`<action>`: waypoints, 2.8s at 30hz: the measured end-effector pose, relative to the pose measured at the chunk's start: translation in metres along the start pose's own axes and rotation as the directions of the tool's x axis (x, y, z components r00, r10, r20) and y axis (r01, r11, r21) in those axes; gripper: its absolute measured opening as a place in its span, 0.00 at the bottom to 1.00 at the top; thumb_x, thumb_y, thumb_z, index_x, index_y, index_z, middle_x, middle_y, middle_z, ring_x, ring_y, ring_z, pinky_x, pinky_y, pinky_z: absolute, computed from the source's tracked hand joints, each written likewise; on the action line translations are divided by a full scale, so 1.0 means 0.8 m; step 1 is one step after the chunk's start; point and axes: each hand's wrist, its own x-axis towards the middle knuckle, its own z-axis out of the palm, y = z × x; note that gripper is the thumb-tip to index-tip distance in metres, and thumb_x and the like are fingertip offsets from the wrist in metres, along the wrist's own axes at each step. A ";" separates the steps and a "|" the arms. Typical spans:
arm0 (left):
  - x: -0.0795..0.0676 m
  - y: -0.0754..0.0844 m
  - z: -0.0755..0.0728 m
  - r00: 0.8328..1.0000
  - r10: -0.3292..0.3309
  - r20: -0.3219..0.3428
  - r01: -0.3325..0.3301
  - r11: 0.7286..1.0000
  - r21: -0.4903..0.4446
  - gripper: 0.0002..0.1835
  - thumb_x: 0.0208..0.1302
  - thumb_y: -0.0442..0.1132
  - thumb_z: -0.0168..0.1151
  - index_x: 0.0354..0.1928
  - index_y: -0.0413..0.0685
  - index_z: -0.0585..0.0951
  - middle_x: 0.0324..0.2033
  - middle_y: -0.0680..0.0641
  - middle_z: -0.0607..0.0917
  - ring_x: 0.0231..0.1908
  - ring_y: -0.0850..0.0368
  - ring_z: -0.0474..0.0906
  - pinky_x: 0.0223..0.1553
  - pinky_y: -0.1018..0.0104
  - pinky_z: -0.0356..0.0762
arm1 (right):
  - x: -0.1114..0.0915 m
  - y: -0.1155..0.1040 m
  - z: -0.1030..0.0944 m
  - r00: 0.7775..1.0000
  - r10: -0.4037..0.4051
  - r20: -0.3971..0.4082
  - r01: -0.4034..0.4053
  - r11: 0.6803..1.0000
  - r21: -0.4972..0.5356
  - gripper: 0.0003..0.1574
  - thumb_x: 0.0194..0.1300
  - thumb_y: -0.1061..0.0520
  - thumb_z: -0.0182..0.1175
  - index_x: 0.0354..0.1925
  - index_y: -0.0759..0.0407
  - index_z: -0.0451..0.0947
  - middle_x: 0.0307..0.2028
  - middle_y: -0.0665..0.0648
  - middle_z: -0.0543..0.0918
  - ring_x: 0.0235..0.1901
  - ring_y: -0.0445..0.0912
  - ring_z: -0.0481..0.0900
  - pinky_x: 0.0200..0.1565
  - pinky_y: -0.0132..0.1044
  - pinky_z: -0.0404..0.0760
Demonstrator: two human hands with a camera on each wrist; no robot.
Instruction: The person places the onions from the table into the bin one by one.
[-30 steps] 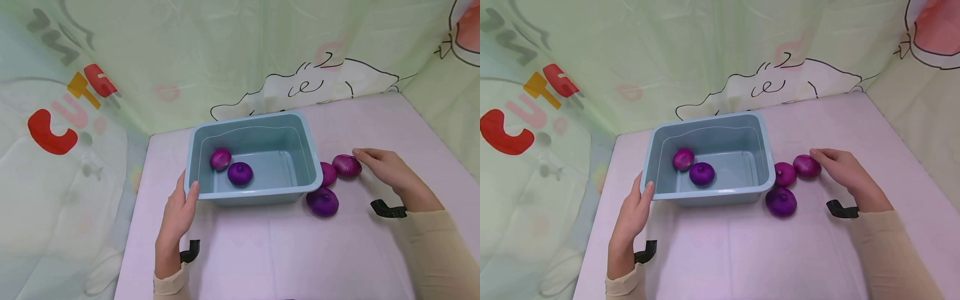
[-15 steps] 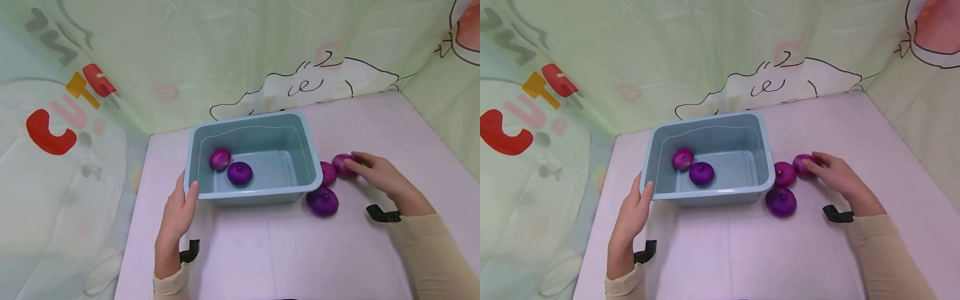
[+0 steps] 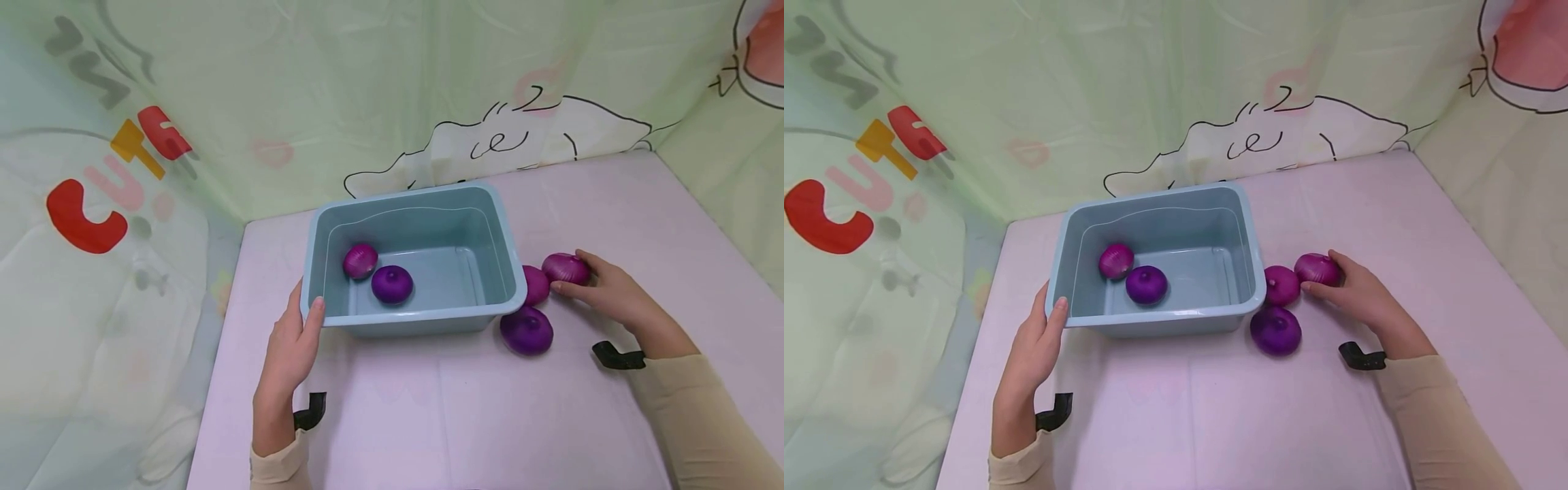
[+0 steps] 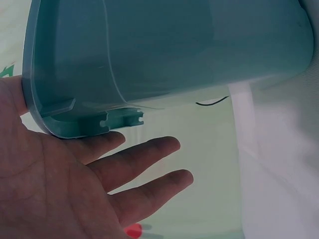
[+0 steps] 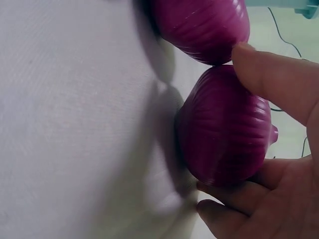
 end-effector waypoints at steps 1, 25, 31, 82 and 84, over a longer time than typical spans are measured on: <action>0.000 0.000 0.000 1.000 0.001 -0.001 -0.001 1.000 -0.001 0.34 0.80 0.62 0.48 0.82 0.73 0.53 0.73 0.54 0.70 0.67 0.49 0.71 0.61 0.35 0.71 | 0.000 0.001 0.001 1.000 0.000 -0.002 0.000 1.000 -0.004 0.67 0.71 0.35 0.64 0.80 0.73 0.39 0.73 0.84 0.51 0.70 0.80 0.50 0.64 0.75 0.58; 0.000 0.001 0.000 1.000 0.008 0.007 -0.008 1.000 -0.003 0.34 0.80 0.63 0.48 0.82 0.72 0.54 0.72 0.54 0.71 0.67 0.49 0.71 0.61 0.35 0.71 | -0.006 -0.001 0.003 0.996 0.028 -0.087 -0.025 0.999 0.026 0.63 0.68 0.32 0.66 0.75 0.76 0.52 0.68 0.84 0.61 0.67 0.78 0.58 0.60 0.74 0.64; 0.001 0.001 0.000 1.000 0.008 0.006 -0.008 1.000 0.001 0.36 0.78 0.66 0.47 0.82 0.71 0.53 0.73 0.54 0.71 0.67 0.48 0.71 0.60 0.35 0.71 | -0.013 0.000 -0.013 0.995 0.068 -0.078 -0.061 0.995 0.084 0.66 0.70 0.32 0.63 0.77 0.76 0.46 0.71 0.85 0.54 0.69 0.79 0.55 0.61 0.74 0.62; 0.002 0.000 -0.002 1.000 0.024 0.001 -0.024 1.000 -0.012 0.34 0.80 0.63 0.48 0.82 0.74 0.53 0.72 0.54 0.71 0.66 0.48 0.73 0.59 0.35 0.72 | -0.019 -0.206 -0.091 0.976 -0.120 -0.184 0.164 0.954 0.250 0.54 0.69 0.35 0.66 0.82 0.48 0.54 0.70 0.59 0.69 0.65 0.51 0.67 0.62 0.60 0.66; 0.002 0.000 -0.002 1.000 0.028 0.000 -0.028 1.000 -0.013 0.34 0.80 0.63 0.48 0.82 0.73 0.53 0.72 0.54 0.71 0.66 0.48 0.73 0.59 0.35 0.72 | -0.019 -0.218 -0.090 0.976 -0.134 -0.173 0.176 0.951 0.255 0.54 0.69 0.35 0.66 0.82 0.46 0.53 0.71 0.59 0.69 0.68 0.52 0.66 0.63 0.62 0.65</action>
